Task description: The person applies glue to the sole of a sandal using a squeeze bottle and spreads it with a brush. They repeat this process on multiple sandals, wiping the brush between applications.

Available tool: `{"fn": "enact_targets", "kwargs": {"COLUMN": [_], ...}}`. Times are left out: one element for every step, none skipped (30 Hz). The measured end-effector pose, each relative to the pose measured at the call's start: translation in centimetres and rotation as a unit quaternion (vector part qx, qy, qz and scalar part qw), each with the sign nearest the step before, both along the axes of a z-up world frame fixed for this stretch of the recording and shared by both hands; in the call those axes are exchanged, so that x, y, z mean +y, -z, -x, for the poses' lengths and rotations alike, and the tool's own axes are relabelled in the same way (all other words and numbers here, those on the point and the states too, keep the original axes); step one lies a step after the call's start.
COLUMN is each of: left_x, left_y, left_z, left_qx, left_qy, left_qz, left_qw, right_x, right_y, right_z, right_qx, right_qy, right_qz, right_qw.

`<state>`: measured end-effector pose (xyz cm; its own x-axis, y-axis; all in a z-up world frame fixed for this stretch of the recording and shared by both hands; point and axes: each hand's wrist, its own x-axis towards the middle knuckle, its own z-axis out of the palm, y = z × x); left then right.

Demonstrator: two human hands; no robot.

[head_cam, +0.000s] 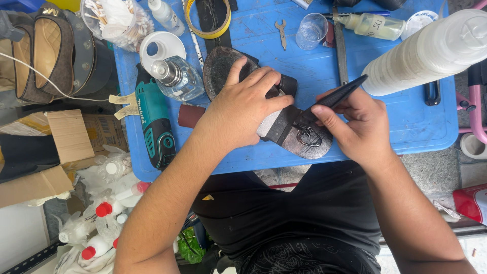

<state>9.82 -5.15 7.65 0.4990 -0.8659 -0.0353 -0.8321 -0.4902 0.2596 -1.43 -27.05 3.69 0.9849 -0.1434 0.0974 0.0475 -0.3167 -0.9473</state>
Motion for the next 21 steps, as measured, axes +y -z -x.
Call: {"fn": "enact_targets", "kwargs": {"left_x": [0.0,0.0,-0.1,-0.1,-0.1,-0.1,0.0,0.0,0.0,0.0,0.1,0.1,0.1,0.0,0.0,0.1,0.2,0.2,0.2,0.2,0.2], "left_y": [0.0,0.1,0.1,0.2,0.2,0.3,0.4,0.4,0.5,0.5,0.6,0.6,0.6,0.6,0.6,0.6,0.5,0.5,0.5,0.5,0.5], "left_z": [0.0,0.0,0.0,0.0,0.0,0.0,-0.1,-0.1,-0.1,-0.1,-0.1,-0.1,-0.1,-0.1,-0.1,-0.1,-0.1,0.0,0.1,0.0,0.0], "left_qx": [-0.001,-0.002,-0.003,-0.001,0.001,0.003,0.003,0.002,0.002,0.001,0.001,0.000,0.001,0.002,0.004,0.002,-0.001,0.000,-0.001,-0.004,-0.007], "left_qy": [-0.003,-0.005,-0.007,-0.007,-0.006,-0.007,-0.007,-0.007,-0.006,-0.006,-0.005,-0.004,-0.005,-0.006,-0.007,-0.008,-0.008,-0.008,-0.006,-0.005,-0.003], "left_qz": [-0.002,-0.002,-0.003,-0.001,0.001,0.003,0.004,0.005,0.007,0.008,0.010,0.011,0.010,0.009,0.008,0.009,0.009,0.010,0.008,0.006,0.004], "left_qw": [1.000,1.000,1.000,1.000,1.000,1.000,1.000,1.000,1.000,1.000,1.000,1.000,1.000,1.000,1.000,1.000,1.000,1.000,1.000,1.000,1.000], "right_x": [0.1,0.0,-0.1,-0.1,-0.3,-0.5,-0.9,-1.5,-1.8,-1.9,-1.9,-1.8,-1.6,-1.1,-0.7,-0.4,-0.2,0.0,0.0,0.0,0.0], "right_y": [-0.1,-0.1,-0.1,-0.1,-0.2,-0.2,-0.5,-0.9,-1.3,-1.5,-1.8,-2.1,-2.2,-2.3,-2.3,-2.3,-2.1,-1.9,-1.6,-1.1,-0.7], "right_z": [-0.1,-0.3,-0.3,-0.2,-0.1,0.0,0.3,0.6,0.8,0.9,0.9,0.9,1.0,1.1,1.1,0.9,0.7,0.7,0.4,-0.2,-0.4], "right_qx": [-0.006,-0.011,-0.017,-0.038,-0.059,-0.080,-0.071,-0.062,-0.053,-0.054,-0.055,-0.055,-0.042,-0.029,-0.016,-0.020,-0.023,-0.024,-0.028,-0.035,-0.041], "right_qy": [-0.001,-0.001,-0.001,0.007,0.014,0.020,0.007,-0.007,-0.020,-0.026,-0.032,-0.037,-0.046,-0.055,-0.063,-0.067,-0.070,-0.073,-0.062,-0.050,-0.038], "right_qz": [0.033,0.067,0.101,0.101,0.100,0.099,0.095,0.091,0.087,0.123,0.159,0.194,0.190,0.185,0.180,0.175,0.170,0.165,0.150,0.136,0.121], "right_qw": [0.999,0.998,0.995,0.994,0.993,0.992,0.993,0.994,0.995,0.991,0.985,0.979,0.980,0.981,0.981,0.982,0.983,0.983,0.986,0.989,0.991]}}
